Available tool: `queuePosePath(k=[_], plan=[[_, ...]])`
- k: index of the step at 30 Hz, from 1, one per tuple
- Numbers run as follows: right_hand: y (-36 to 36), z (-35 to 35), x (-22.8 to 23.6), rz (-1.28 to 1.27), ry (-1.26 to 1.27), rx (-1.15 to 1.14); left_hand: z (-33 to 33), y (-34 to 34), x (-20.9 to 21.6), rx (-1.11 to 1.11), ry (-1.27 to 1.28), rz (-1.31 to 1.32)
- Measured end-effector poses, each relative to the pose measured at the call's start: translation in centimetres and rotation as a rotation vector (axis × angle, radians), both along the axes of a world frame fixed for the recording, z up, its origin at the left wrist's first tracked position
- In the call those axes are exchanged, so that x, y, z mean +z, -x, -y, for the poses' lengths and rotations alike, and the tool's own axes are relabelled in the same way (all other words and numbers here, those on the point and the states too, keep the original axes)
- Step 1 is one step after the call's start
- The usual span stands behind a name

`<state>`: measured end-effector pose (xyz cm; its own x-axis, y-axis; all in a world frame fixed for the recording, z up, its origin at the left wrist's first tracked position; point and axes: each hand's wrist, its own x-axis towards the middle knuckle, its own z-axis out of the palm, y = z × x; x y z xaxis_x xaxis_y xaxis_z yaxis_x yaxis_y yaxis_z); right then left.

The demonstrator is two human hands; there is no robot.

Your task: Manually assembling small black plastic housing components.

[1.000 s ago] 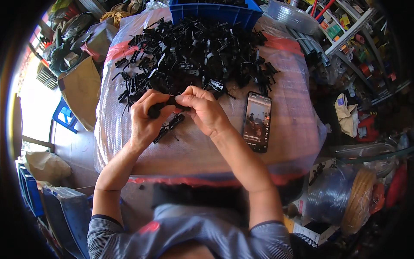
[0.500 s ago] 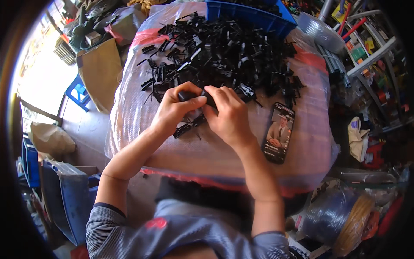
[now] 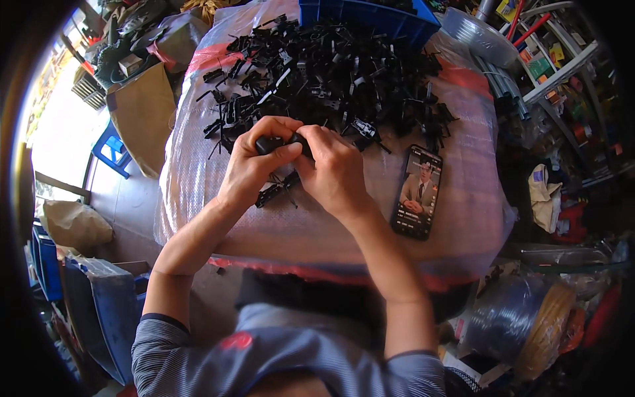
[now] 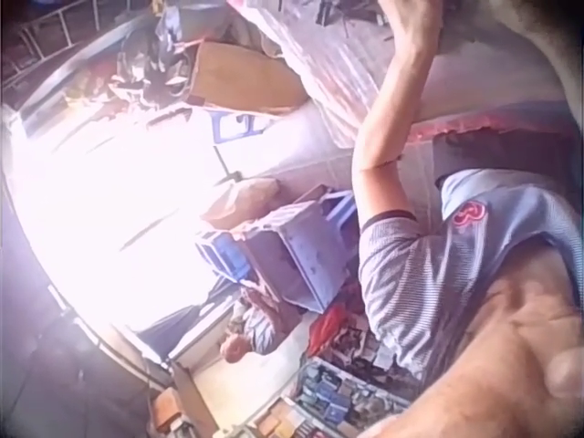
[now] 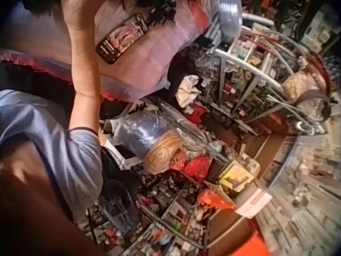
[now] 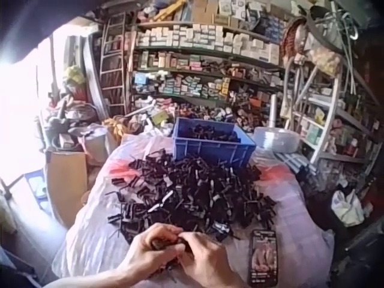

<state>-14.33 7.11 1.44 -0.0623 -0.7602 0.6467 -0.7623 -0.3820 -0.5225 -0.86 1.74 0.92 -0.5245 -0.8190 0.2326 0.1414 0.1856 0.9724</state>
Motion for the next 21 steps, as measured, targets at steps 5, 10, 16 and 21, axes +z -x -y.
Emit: queuePosePath(k=[5, 10, 16, 21], plan=[[-0.7, -0.7, 0.3, -0.113, -0.022, 0.340, 3.7, -2.5, 0.6, -0.006, -0.548, -0.500], [-2.9, -1.1, -1.8, -0.393, -0.172, 0.427, 5.5, -3.3, -0.5, -0.118, -0.706, -0.643], [0.8, -0.9, -1.3, -0.359, -0.231, 0.368, 4.4, -2.7, 0.6, -0.284, -0.760, -0.697], [2.7, -0.3, 1.2, 0.808, -0.456, 0.495, 3.6, -2.9, 0.3, -0.274, -0.554, -0.490]])
